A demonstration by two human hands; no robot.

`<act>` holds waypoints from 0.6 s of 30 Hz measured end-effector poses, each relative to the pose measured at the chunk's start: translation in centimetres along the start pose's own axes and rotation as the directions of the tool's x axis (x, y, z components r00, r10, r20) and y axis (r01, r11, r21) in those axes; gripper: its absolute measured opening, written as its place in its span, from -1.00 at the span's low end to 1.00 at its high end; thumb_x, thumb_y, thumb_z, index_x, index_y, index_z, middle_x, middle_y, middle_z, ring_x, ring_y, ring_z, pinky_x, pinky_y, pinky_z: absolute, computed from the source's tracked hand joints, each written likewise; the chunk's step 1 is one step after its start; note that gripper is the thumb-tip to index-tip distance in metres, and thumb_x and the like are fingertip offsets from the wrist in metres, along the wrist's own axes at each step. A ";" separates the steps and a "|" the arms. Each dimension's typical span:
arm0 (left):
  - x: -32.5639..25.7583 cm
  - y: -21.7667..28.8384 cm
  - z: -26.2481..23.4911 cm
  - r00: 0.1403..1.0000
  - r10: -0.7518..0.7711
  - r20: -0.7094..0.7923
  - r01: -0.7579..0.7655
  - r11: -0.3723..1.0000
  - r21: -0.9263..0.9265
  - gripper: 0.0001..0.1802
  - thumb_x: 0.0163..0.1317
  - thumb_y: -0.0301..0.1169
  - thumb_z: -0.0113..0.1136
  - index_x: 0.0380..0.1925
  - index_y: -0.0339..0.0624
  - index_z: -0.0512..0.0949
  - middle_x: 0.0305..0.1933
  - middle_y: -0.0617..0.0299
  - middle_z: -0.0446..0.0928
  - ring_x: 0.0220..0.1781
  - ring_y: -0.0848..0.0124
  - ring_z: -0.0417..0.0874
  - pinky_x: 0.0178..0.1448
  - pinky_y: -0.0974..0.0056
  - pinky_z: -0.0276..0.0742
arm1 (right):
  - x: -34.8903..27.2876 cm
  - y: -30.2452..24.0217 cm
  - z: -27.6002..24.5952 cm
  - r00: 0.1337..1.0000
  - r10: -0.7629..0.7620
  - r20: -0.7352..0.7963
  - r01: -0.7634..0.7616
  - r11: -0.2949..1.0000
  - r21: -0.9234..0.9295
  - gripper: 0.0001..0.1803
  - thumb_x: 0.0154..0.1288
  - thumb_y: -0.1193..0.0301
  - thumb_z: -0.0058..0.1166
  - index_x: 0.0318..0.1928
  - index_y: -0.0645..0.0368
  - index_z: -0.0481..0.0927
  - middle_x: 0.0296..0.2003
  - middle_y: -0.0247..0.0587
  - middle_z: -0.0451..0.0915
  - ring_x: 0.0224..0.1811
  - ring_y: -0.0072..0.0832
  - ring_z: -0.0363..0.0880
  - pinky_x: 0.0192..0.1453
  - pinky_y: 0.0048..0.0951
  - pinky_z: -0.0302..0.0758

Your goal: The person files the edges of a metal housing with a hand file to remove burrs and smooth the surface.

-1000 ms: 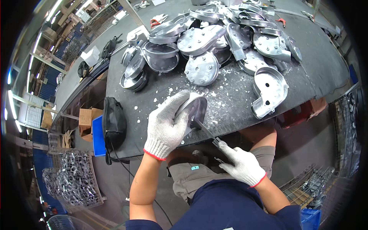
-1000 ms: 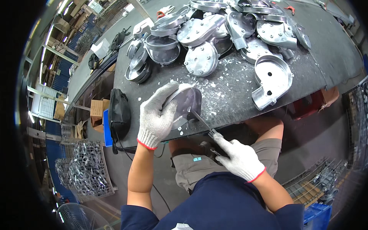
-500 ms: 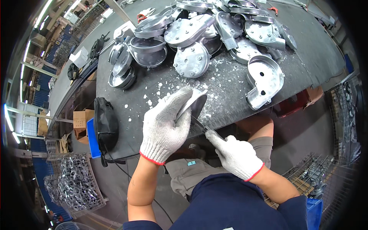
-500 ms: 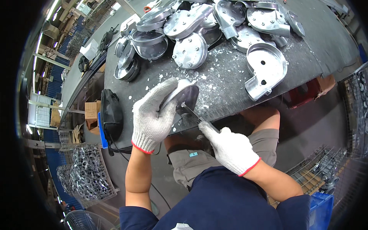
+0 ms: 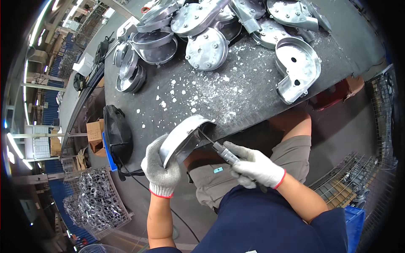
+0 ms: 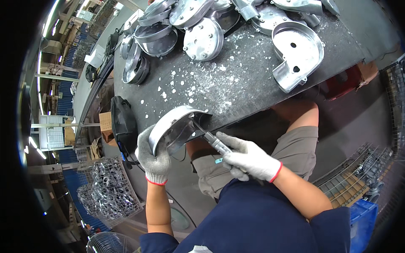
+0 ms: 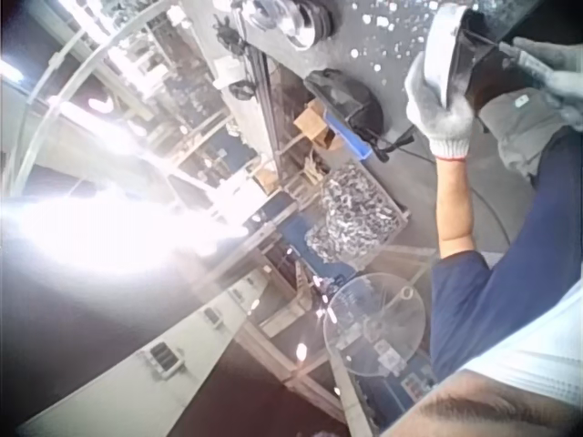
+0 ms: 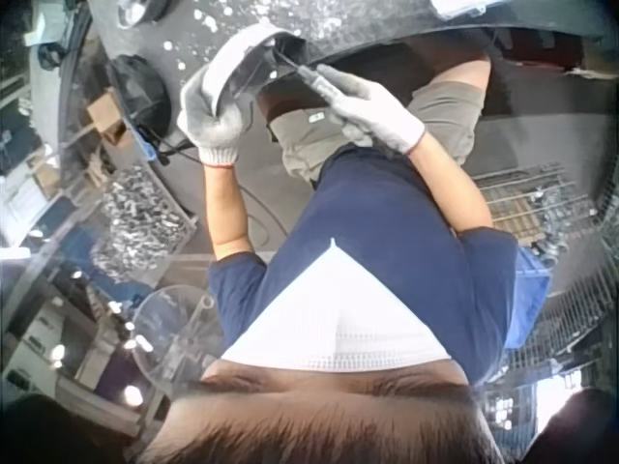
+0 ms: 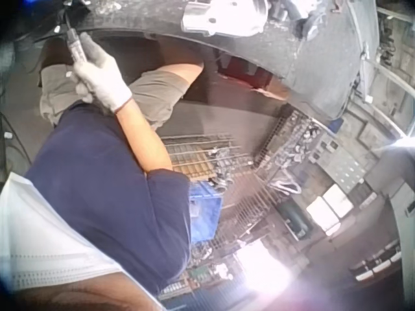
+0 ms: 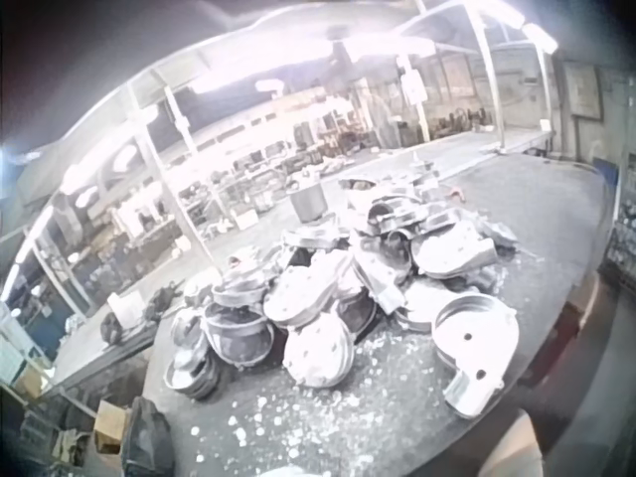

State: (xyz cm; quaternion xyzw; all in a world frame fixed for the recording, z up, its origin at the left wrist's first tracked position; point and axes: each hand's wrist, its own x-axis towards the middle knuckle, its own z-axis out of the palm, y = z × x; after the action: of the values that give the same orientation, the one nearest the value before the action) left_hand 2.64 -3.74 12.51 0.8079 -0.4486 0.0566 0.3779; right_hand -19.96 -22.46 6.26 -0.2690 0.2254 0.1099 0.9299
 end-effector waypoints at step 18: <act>-2.2 0.0 0.5 0.992 0.113 -0.050 -0.111 0.993 0.047 -0.65 0.32 -0.57 0.26 0.09 -0.45 0.66 0.05 -0.16 0.81 0.06 0.01 0.90 0.25 0.11 0.75 | -1.0 -1.5 1.4 0.965 -0.252 -0.070 0.148 0.746 -0.649 -0.27 0.61 0.33 0.19 0.69 0.19 0.35 0.22 -0.04 0.81 0.18 -0.29 0.83 0.36 -0.30 0.65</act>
State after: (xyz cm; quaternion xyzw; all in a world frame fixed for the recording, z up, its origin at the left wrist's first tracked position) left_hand 1.23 -2.63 11.20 0.7878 -0.4819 0.1088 0.3678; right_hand -19.86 -23.05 8.44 -0.5991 0.2150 0.0583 0.7690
